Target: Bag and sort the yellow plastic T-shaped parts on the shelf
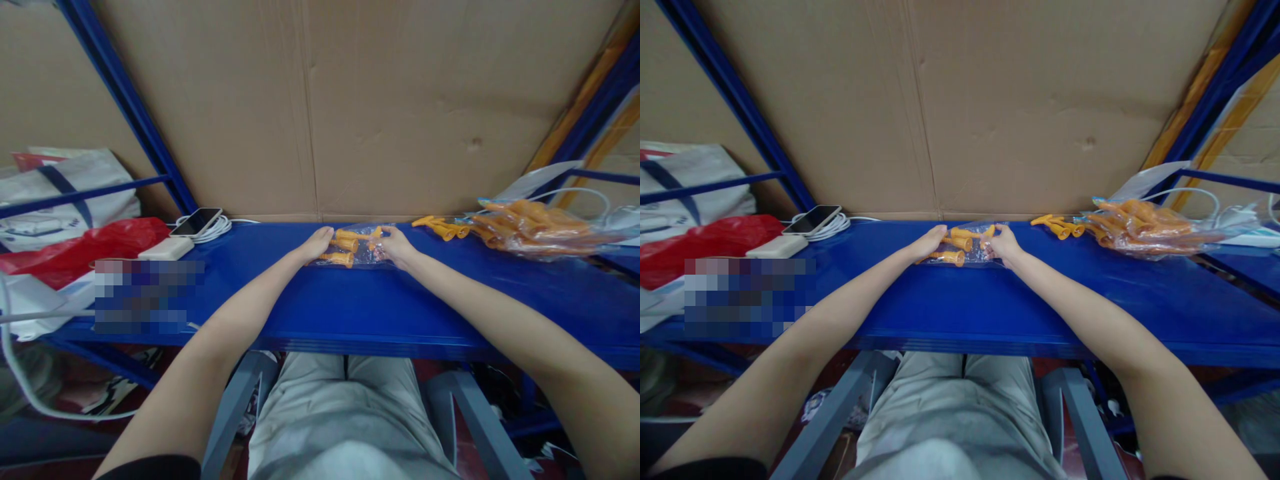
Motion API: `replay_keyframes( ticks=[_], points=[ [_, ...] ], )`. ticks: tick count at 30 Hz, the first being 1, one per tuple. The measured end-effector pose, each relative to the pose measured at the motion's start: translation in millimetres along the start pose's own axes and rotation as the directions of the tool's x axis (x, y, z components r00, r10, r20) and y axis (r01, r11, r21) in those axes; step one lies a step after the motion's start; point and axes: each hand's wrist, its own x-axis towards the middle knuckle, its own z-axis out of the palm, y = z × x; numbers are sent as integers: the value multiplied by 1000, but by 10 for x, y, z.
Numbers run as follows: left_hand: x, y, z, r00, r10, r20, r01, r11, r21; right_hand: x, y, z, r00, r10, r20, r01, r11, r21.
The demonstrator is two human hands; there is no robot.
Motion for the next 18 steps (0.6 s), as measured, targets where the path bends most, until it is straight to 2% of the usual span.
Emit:
replay_keyframes(
  ticks=[5, 11, 14, 18],
  points=[
    [-20, 51, -22, 999, -51, 7, 50, 999, 21, 19, 1, -26, 989, 72, 127, -88, 989, 121],
    [-5, 122, 33, 998, -55, 10, 55, 998, -12, 122, 1, -39, 988, 92, 128, -116, 974, 193],
    [9, 140, 72, 999, -41, 15, 41, 998, -45, 181, 39, -21, 992, 66, 104, -78, 990, 116],
    [-7, 169, 73, 996, -73, -44, 69, 995, -70, 219, 87, -7, 997, 45, 69, -43, 999, -32]
  ],
)
